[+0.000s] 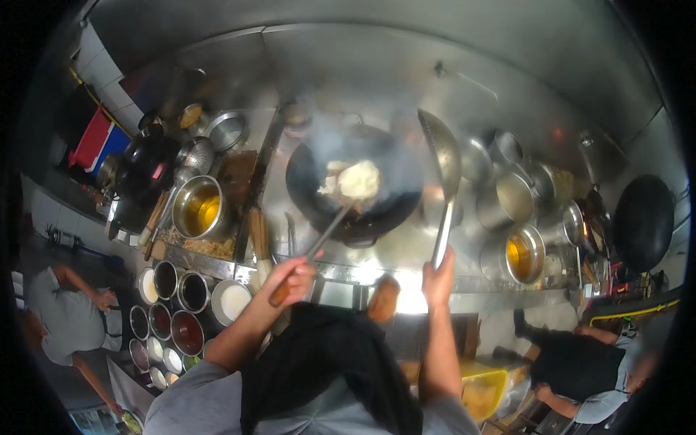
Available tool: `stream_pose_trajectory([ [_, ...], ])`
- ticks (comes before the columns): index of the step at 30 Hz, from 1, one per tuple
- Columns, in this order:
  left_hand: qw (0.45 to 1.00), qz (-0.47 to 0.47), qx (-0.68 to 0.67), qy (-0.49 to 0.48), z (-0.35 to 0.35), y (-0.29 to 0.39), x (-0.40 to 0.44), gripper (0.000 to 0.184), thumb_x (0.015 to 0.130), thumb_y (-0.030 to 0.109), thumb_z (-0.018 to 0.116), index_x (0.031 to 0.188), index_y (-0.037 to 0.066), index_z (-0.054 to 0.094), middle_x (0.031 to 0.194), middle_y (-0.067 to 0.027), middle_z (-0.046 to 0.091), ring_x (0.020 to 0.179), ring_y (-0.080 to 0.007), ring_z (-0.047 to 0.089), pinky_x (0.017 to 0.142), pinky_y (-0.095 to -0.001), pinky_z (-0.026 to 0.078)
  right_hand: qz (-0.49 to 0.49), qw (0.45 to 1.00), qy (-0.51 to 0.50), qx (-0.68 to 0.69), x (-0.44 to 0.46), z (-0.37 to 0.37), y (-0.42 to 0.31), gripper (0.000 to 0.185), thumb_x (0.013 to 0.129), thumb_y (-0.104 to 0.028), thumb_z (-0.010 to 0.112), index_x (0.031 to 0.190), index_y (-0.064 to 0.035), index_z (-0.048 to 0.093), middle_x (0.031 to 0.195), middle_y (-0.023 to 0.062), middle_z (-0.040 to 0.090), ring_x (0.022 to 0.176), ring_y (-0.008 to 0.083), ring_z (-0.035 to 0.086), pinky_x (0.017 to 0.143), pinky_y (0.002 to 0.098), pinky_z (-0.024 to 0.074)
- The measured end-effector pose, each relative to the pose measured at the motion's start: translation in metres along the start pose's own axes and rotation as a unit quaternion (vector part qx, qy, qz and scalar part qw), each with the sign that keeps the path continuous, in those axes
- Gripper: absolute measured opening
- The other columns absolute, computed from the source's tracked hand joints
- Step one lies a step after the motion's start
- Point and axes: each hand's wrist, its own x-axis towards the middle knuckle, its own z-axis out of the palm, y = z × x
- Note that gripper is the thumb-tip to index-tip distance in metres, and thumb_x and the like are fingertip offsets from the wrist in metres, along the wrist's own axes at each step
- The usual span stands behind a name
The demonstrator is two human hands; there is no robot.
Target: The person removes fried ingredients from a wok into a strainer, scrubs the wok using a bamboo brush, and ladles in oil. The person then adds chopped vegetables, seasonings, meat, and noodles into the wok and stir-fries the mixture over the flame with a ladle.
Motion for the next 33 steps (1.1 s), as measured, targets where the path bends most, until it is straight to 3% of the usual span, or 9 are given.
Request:
stream_pose_trajectory([
  [3,0.999,0.033,0.033,0.006,-0.002,-0.013,-0.003,0.035,0.103,0.024,0.049,0.136,0.013,0.047,0.074,0.006,0.048,0.054,-0.0042,0.045,0.041,-0.022,0.035,0.039,0.999,0.022,0.028,0.0,-0.006,0.052,0.06,0.084,0.004,0.052,0.142,-0.0056,0.036,0.099,0.0161,0.064,0.069,0.0207,0.063,0.06,0.0333,0.0523],
  [6,0.995,0.009,0.085,0.048,0.02,0.007,-0.014,0.035,0.1,0.021,0.053,0.133,0.012,0.048,0.073,0.0055,0.048,0.052,-0.0058,0.046,0.04,-0.0241,0.035,0.104,0.983,0.022,0.148,-0.004,-0.018,0.067,0.061,0.083,0.002,0.053,0.14,-0.0062,0.034,0.07,0.0039,0.051,0.046,0.0094,0.047,0.038,0.0277,0.0379],
  [11,0.903,0.027,0.356,0.238,0.039,0.022,-0.023,0.032,0.093,0.016,0.059,0.123,0.009,0.053,0.069,0.0039,0.05,0.051,-0.0087,0.047,0.042,-0.0255,0.039,0.161,0.965,-0.008,0.206,-0.004,-0.024,0.1,0.047,0.081,0.001,0.051,0.128,-0.0033,0.042,0.067,0.0034,0.051,0.046,0.0122,0.05,0.038,0.0286,0.0416],
  [14,0.773,0.028,0.58,0.255,0.058,0.028,-0.027,0.037,0.09,0.008,0.056,0.126,0.004,0.054,0.069,0.0008,0.049,0.05,-0.0104,0.046,0.044,-0.0272,0.042,0.186,0.942,-0.044,0.277,0.005,-0.02,0.123,0.038,0.081,0.0,0.051,0.118,-0.0033,0.046,0.068,0.0041,0.052,0.047,0.0135,0.051,0.039,0.029,0.0436],
  [21,0.634,0.065,0.704,0.313,0.09,0.013,-0.02,0.051,0.09,0.011,0.055,0.139,0.002,0.047,0.075,-0.0064,0.057,0.051,-0.0137,0.053,0.046,-0.0293,0.047,0.277,0.834,-0.146,0.454,0.022,-0.014,0.165,0.028,0.085,-0.005,0.056,0.112,-0.0051,0.049,0.079,0.0074,0.055,0.059,0.017,0.056,0.048,0.0324,0.049],
  [24,0.571,0.067,0.744,0.341,0.086,0.008,-0.014,0.055,0.089,0.013,0.056,0.142,0.003,0.045,0.083,-0.017,0.065,0.06,-0.0248,0.064,0.054,-0.0384,0.052,0.32,0.804,-0.164,0.473,0.029,-0.014,0.184,0.026,0.087,-0.009,0.056,0.112,-0.0048,0.049,0.078,0.0081,0.056,0.061,0.0182,0.058,0.049,0.0335,0.0494],
  [26,0.343,0.249,0.86,0.284,0.054,0.009,-0.001,0.057,0.086,0.012,0.056,0.142,0.005,0.046,0.086,-0.0264,0.067,0.072,-0.0397,0.068,0.068,-0.0491,0.053,0.317,0.808,-0.189,0.46,0.033,-0.013,0.203,0.027,0.087,-0.009,0.055,0.113,-0.0044,0.049,0.079,0.0088,0.057,0.061,0.0188,0.058,0.05,0.0343,0.0502],
  [30,0.309,0.196,0.842,0.397,0.051,0.01,0.045,0.06,0.083,0.011,0.056,0.142,0.007,0.046,0.087,-0.0303,0.066,0.08,-0.0476,0.065,0.079,-0.055,0.05,0.328,0.838,-0.236,0.367,0.041,-0.008,0.228,0.032,0.087,-0.009,0.055,0.118,-0.0037,0.049,0.081,0.0116,0.059,0.063,0.0211,0.06,0.055,0.0366,0.0539],
  [33,0.218,0.149,0.878,0.4,0.022,0.026,0.075,0.067,0.082,0.015,0.059,0.147,0.011,0.042,0.087,-0.0282,0.068,0.08,-0.046,0.066,0.08,-0.0553,0.05,0.282,0.901,-0.214,0.252,0.046,0.002,0.241,0.038,0.086,-0.011,0.058,0.121,-0.0039,0.047,0.081,0.0138,0.059,0.066,0.026,0.065,0.056,0.0374,0.0571],
])
